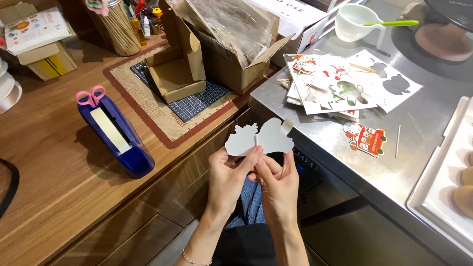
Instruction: Preparing Christmas-themed paper decorations by applying tape and then placing them onto small fruit-topped pastries.
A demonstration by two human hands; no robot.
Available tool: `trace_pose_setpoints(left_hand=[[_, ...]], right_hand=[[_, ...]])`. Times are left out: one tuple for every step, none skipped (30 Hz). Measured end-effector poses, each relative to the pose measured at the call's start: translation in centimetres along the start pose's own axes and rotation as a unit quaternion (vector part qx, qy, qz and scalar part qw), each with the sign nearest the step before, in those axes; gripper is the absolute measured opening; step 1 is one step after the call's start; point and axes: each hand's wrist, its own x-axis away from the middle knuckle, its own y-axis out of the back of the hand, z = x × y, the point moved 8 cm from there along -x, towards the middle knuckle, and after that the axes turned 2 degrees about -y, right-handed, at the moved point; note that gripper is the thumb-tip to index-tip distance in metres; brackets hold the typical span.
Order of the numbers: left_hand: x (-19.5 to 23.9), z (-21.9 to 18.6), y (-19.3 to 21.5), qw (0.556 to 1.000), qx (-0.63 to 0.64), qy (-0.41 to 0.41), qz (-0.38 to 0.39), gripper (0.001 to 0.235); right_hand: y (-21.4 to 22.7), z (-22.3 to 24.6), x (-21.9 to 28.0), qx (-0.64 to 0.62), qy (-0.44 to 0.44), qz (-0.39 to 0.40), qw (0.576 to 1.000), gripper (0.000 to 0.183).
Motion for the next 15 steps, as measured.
trace_pose_setpoints(left_hand=[[0.0,0.1,0.0,1.0,-0.001,0.001,0.001,0.019],[0.1,0.1,0.1,1.0,0.014,-0.003,-0.013,0.018],[0.1,0.1,0.3,0.999,0.028,-0.007,-0.026,0.017],[0.2,-0.1,0.2,0.999,0.028,-0.007,-0.026,0.017],[0.3,-0.4,0.1,0.999,0.032,-0.012,-0.031,0.017],[0.3,-0.8,0.1,0.999,0.036,-0.017,-0.036,0.017],[0.2,-0.9,0.2,0.999,0.036,-0.017,-0.036,0.017],[0.2,-0.9,0.2,0.999,0.037,-0.011,-0.037,0.016],[0.3,-0.9,0.3,0.998,0.038,-0.005,-0.039,0.016],[0.3,-0.9,0.5,0.998,0.039,-0.005,-0.039,0.016],[0.4,-0.9,0.6,0.999,0.034,-0.002,-0.036,0.016],[0.4,-0.8,0.8,0.999,0.028,0.001,-0.035,0.015],[0.4,-0.4,0.9,0.999,0.029,0.001,-0.035,0.015],[0.3,-0.1,1.0,0.999,0.029,-0.004,-0.032,0.019],[0.3,0.3,1.1,0.999,0.028,-0.009,-0.029,0.024]], right_hand=[[-0.1,-0.2,0.0,-0.001,0.0,-0.001,1.0,0.096],[-0.1,-0.4,0.1,-0.006,0.003,0.001,1.0,0.097],[-0.2,-0.5,0.1,-0.011,0.006,0.003,1.0,0.098],[-0.3,-0.7,0.2,-0.011,0.005,0.003,1.0,0.098],[-0.4,-0.8,0.3,-0.016,0.006,0.0,1.0,0.099],[-0.6,-0.9,0.4,-0.022,0.007,-0.003,1.0,0.1],[-0.3,-1.4,0.3,-0.022,0.007,-0.003,1.0,0.1],[0.1,-1.9,0.2,-0.026,0.006,-0.004,1.0,0.099],[0.4,-2.4,0.1,-0.03,0.005,-0.005,1.0,0.098],[0.1,-1.8,0.3,-0.029,0.005,-0.005,1.0,0.098],[-0.2,-1.2,0.5,-0.012,0.011,-0.006,1.0,0.096],[-0.5,-0.6,0.7,0.005,0.015,-0.006,1.0,0.094],[-0.8,0.7,1.0,0.006,0.015,-0.006,1.0,0.094],[-0.9,2.9,1.4,0.093,0.072,-0.034,0.992,0.087],[-1.2,5.1,1.9,0.18,0.128,-0.063,0.973,0.081]])
